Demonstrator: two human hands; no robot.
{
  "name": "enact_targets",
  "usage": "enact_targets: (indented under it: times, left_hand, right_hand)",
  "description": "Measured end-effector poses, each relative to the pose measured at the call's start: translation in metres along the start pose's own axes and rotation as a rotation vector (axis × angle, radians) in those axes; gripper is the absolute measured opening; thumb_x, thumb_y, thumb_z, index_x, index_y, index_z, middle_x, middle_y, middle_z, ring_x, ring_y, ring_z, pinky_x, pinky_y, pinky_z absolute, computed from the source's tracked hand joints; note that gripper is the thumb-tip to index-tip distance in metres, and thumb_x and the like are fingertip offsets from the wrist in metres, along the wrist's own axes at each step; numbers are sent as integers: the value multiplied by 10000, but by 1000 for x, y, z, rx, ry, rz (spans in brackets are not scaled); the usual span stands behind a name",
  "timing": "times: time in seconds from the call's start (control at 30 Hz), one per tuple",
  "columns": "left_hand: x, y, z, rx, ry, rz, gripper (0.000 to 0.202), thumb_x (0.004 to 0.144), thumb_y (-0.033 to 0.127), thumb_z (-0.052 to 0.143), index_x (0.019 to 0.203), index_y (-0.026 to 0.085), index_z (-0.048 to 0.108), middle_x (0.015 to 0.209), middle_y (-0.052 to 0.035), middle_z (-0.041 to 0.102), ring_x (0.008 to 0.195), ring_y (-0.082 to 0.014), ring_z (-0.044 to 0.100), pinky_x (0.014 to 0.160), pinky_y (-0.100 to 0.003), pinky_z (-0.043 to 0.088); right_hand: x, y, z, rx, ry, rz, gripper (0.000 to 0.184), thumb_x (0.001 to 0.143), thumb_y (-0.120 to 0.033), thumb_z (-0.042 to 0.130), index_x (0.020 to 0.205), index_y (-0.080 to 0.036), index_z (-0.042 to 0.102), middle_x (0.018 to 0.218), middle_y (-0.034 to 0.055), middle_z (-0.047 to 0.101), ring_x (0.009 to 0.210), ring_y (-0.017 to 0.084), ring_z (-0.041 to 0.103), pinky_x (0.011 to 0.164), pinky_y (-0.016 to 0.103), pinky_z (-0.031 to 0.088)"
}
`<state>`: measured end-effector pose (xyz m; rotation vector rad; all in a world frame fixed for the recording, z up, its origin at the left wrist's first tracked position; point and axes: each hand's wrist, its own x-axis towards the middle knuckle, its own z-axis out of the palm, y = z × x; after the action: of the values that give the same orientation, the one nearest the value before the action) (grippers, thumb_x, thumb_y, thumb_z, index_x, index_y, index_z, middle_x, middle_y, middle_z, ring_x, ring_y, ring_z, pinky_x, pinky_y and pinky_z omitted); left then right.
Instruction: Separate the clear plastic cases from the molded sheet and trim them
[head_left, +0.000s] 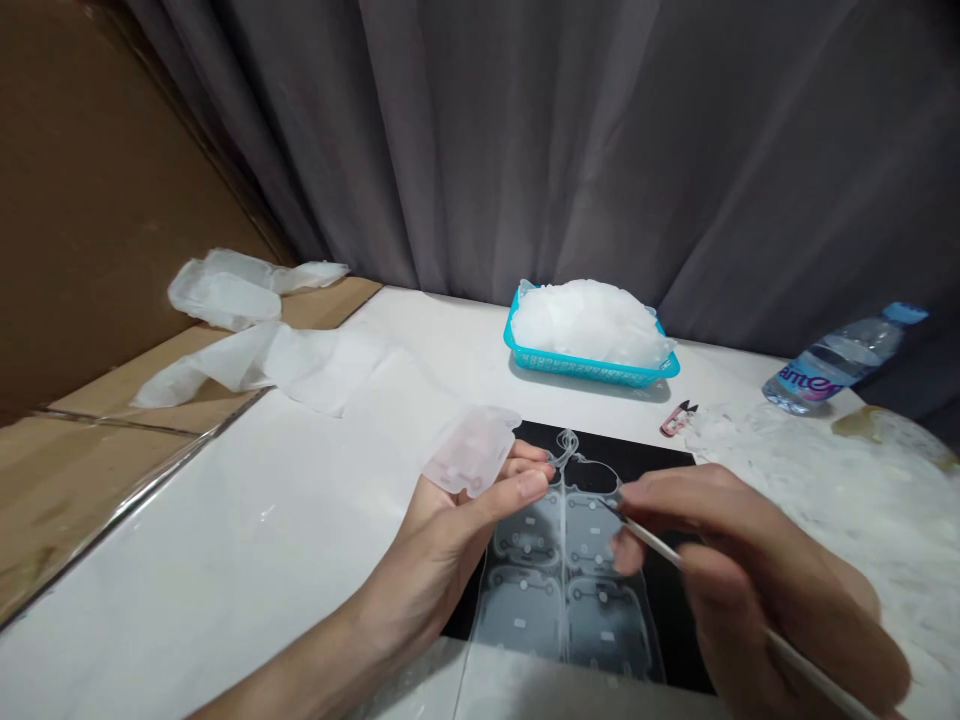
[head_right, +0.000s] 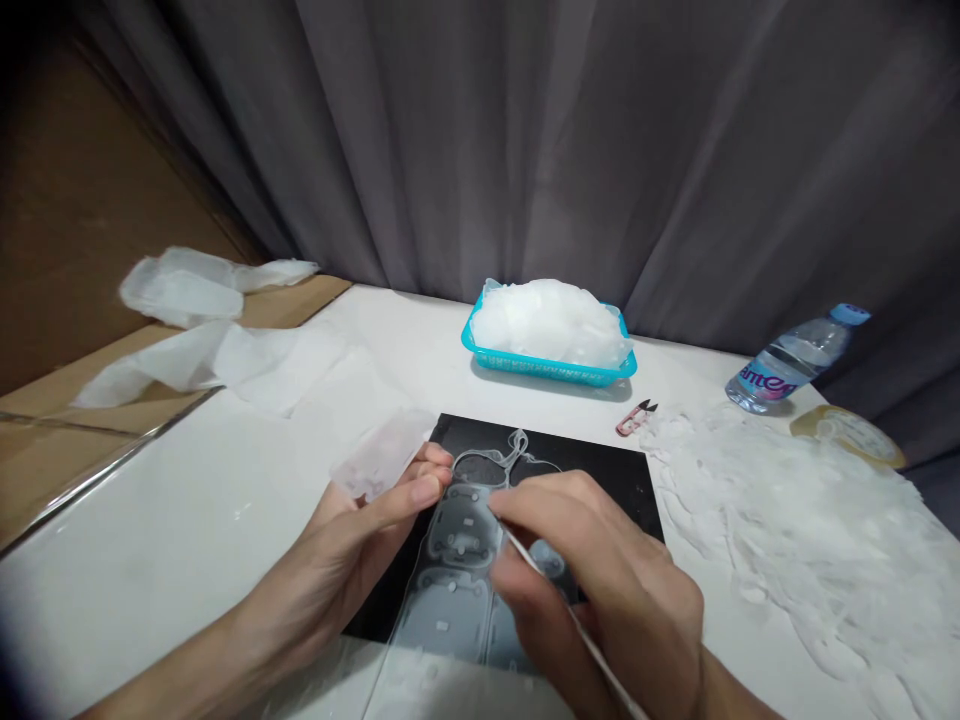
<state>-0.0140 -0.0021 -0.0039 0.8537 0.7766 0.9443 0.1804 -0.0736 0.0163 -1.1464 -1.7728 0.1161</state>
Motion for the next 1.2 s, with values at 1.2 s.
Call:
enact_targets:
  times: [1.2]
  left_hand:
    - [-9, -5, 7, 8, 57, 1, 143, 784, 260, 886, 903, 245, 809, 908, 5, 759, 892, -153, 701, 817, -189, 567]
  right_hand:
    - [-2, -12, 27, -197, 57, -61, 144, 916, -123, 660, 1045, -187, 673, 1088, 32, 825, 887, 126, 811, 832, 130, 622]
